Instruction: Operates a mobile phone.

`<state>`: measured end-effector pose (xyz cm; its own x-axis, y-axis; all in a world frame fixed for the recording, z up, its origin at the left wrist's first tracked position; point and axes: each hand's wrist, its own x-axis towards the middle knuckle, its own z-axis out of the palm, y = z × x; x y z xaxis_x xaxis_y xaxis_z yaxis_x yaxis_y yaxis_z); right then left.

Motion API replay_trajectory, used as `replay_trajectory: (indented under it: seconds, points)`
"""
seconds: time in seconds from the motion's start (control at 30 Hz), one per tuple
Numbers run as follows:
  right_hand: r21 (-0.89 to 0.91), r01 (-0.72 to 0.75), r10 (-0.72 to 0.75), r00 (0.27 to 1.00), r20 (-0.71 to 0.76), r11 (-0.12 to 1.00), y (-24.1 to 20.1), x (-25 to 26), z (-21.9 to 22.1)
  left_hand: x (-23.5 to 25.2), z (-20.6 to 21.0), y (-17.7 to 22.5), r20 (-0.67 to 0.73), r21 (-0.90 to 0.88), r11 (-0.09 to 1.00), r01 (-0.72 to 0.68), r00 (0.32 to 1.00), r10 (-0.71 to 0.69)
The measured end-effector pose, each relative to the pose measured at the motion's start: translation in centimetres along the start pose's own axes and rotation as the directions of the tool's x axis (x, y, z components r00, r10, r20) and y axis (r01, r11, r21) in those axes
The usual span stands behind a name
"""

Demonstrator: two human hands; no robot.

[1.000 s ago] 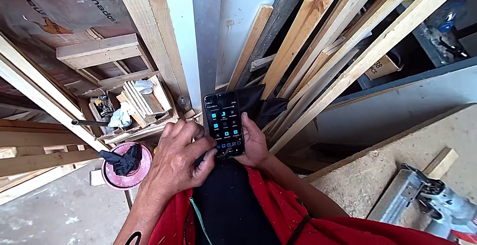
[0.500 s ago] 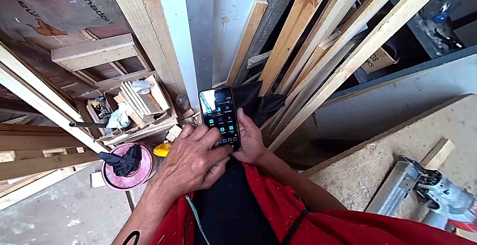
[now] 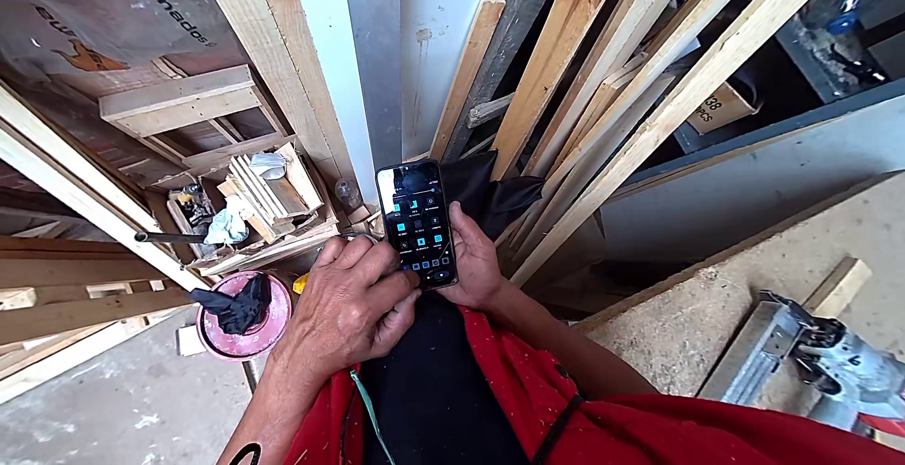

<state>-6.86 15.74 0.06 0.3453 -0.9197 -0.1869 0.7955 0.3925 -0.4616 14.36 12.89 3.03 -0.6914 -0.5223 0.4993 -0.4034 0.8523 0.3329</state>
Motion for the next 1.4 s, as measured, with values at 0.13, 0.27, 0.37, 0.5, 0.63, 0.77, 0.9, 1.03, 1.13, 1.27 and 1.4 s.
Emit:
replay_trajectory:
  seconds: [0.13, 0.27, 0.37, 0.5, 0.63, 0.77, 0.9, 1.03, 1.13, 1.27, 1.4]
  points:
    - [-0.004, -0.009, 0.009, 1.000, 0.018, 1.000, -0.3, -0.1, 0.1, -0.5, 0.0, -0.2, -0.053, 0.008, 0.999, 0.048, 0.997, -0.047]
    - [0.010, -0.015, 0.015, 0.999, 0.029, 1.000, -0.3, 0.0, 0.0, -0.6, 0.0, -0.3, -0.039, 0.002, 0.998, 0.056, 0.998, -0.056]
    - [0.013, -0.006, 0.006, 1.000, -0.007, 1.000, -0.1, 0.0, 0.1, -0.4, 0.0, -0.3, 0.022, -0.015, 0.999, 0.052, 0.998, -0.051]
    - [0.087, 0.020, -0.022, 1.000, 0.017, 0.996, 0.2, 0.5, -0.4, -0.3, 0.1, -0.4, 0.054, -0.040, 0.999, 0.026, 0.998, -0.023]
    - [0.098, 0.030, -0.032, 0.999, 0.017, 0.995, 0.2, 0.4, -0.3, -0.3, 0.2, -0.4, 0.026, -0.037, 0.999, 0.018, 0.999, -0.017]
    - [0.097, 0.015, -0.017, 1.000, 0.025, 0.995, 0.1, 0.3, -0.5, -0.3, 0.3, -0.4, 0.035, -0.037, 0.999, 0.021, 0.999, -0.020]
    - [0.083, 0.005, -0.007, 1.000, 0.022, 0.996, 0.1, 0.3, -0.5, -0.4, 0.4, -0.4, 0.040, -0.041, 0.999, 0.021, 0.999, -0.019]
    - [0.078, -0.006, 0.005, 1.000, 0.010, 0.997, 0.2, 0.2, -0.6, -0.5, 0.5, -0.3, -0.017, 0.006, 0.994, 0.107, 0.994, -0.107]
    - [0.052, -0.003, 0.002, 1.000, 0.011, 0.999, 0.2, 0.1, -0.6, -0.2, 0.5, -0.4, -0.024, 0.073, 0.969, 0.237, 0.971, -0.236]
    - [0.037, -0.002, 0.002, 1.000, 0.009, 0.999, 0.5, 0.2, -0.5, 0.8, 0.7, 0.4, 0.069, 0.095, 0.980, 0.176, 0.981, -0.183]
    - [0.034, 0.001, -0.002, 1.000, 0.025, 0.999, 0.5, 0.2, -0.4, 1.1, 0.9, 0.6, 0.072, 0.079, 0.994, 0.072, 0.994, -0.077]
